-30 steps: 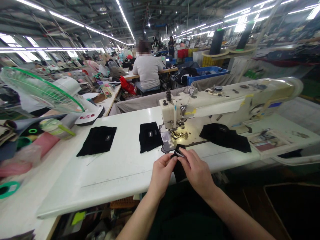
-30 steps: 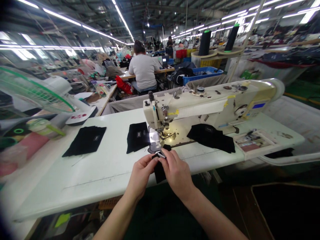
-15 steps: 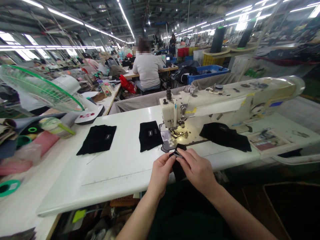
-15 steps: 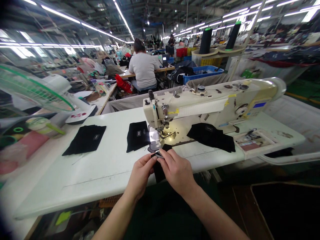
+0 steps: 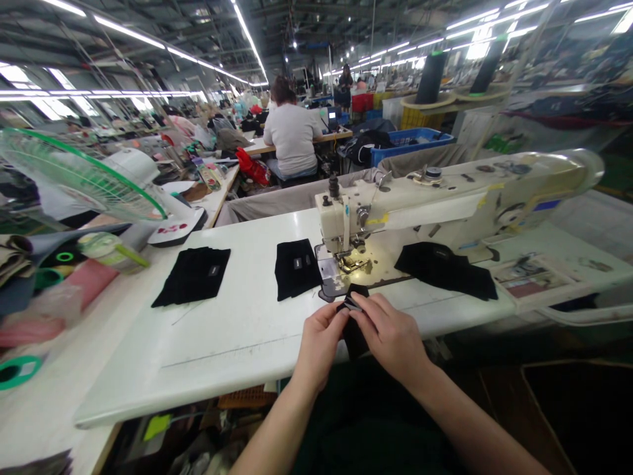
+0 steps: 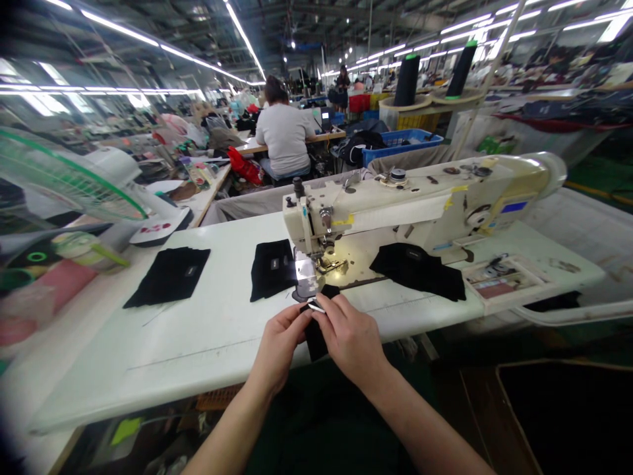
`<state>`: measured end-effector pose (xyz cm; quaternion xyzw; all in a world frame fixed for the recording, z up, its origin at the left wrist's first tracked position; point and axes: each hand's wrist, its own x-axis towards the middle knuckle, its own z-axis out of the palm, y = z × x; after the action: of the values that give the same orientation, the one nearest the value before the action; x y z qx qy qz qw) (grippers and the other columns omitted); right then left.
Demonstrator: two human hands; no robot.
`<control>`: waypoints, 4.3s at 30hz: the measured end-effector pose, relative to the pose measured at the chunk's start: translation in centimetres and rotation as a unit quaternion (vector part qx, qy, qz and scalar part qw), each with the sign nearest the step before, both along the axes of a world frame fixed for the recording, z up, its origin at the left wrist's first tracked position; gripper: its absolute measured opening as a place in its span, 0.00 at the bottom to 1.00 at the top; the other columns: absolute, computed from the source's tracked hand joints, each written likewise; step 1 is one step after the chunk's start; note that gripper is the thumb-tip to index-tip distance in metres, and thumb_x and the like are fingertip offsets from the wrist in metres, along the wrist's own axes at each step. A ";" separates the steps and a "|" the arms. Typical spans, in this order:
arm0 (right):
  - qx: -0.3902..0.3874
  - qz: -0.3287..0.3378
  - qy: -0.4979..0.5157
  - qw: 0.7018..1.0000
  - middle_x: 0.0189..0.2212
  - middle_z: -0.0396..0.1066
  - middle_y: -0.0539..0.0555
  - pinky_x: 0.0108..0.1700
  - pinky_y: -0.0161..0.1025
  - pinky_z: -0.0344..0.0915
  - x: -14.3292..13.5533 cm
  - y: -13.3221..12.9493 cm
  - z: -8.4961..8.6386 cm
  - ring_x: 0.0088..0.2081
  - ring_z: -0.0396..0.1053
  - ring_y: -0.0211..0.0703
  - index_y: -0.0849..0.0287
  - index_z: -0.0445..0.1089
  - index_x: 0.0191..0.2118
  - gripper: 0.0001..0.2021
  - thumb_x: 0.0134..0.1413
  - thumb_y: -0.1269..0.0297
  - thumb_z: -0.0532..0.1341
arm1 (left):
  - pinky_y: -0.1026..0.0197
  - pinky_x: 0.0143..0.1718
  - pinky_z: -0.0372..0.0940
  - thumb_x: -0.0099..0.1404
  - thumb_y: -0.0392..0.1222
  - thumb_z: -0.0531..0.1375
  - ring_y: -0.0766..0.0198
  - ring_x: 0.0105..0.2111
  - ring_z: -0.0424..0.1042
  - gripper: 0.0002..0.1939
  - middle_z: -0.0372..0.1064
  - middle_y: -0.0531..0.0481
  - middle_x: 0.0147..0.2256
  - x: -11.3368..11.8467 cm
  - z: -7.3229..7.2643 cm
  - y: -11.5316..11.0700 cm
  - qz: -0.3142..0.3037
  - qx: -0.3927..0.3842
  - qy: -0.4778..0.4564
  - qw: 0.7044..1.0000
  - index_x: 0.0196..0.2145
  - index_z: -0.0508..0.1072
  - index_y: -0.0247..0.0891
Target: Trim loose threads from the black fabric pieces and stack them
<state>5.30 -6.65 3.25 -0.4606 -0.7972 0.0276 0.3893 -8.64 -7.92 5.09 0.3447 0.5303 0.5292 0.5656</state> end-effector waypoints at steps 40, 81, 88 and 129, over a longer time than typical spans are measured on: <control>-0.027 0.023 0.054 0.998 0.38 0.73 0.57 0.37 0.37 0.67 0.2 0.1 -0.1 0.37 0.73 0.44 0.61 0.71 0.53 0.15 0.67 0.62 0.55 | 0.67 0.33 0.65 0.58 0.45 0.65 0.66 0.30 0.70 0.12 0.75 0.51 0.28 0.1 -0.2 -0.2 -0.031 -0.001 -0.037 0.999 0.39 0.81 0.37; -0.100 0.007 0.096 0.990 0.41 0.73 0.57 0.41 0.39 0.70 0.3 0.2 -0.5 0.40 0.73 0.45 0.58 0.69 0.54 0.15 0.65 0.62 0.54 | 0.62 0.39 0.68 0.57 0.44 0.67 0.58 0.38 0.76 0.16 0.78 0.43 0.38 -0.4 -0.5 -0.2 -0.013 -0.049 -0.143 0.988 0.42 0.79 0.35; -0.096 0.007 0.066 0.993 0.40 0.73 0.57 0.39 0.39 0.70 0.0 -0.1 -0.6 0.38 0.73 0.44 0.59 0.69 0.54 0.15 0.66 0.62 0.54 | 0.60 0.44 0.67 0.53 0.41 0.70 0.58 0.38 0.77 0.16 0.79 0.44 0.36 -0.2 -0.6 -0.3 -0.020 -0.067 -0.177 0.982 0.41 0.79 0.34; -0.057 -0.001 0.061 0.997 0.40 0.74 0.59 0.39 0.39 0.70 0.4 -0.1 -0.5 0.39 0.74 0.45 0.60 0.69 0.55 0.16 0.68 0.62 0.52 | 0.57 0.48 0.66 0.56 0.41 0.68 0.58 0.38 0.76 0.16 0.79 0.46 0.37 -0.2 -0.9 -0.5 -0.011 -0.040 -0.133 0.990 0.43 0.80 0.37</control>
<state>5.66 -6.76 2.70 -0.4799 -0.7691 0.1005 0.4100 -8.87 -8.45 4.18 0.2541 0.4672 0.5426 0.6502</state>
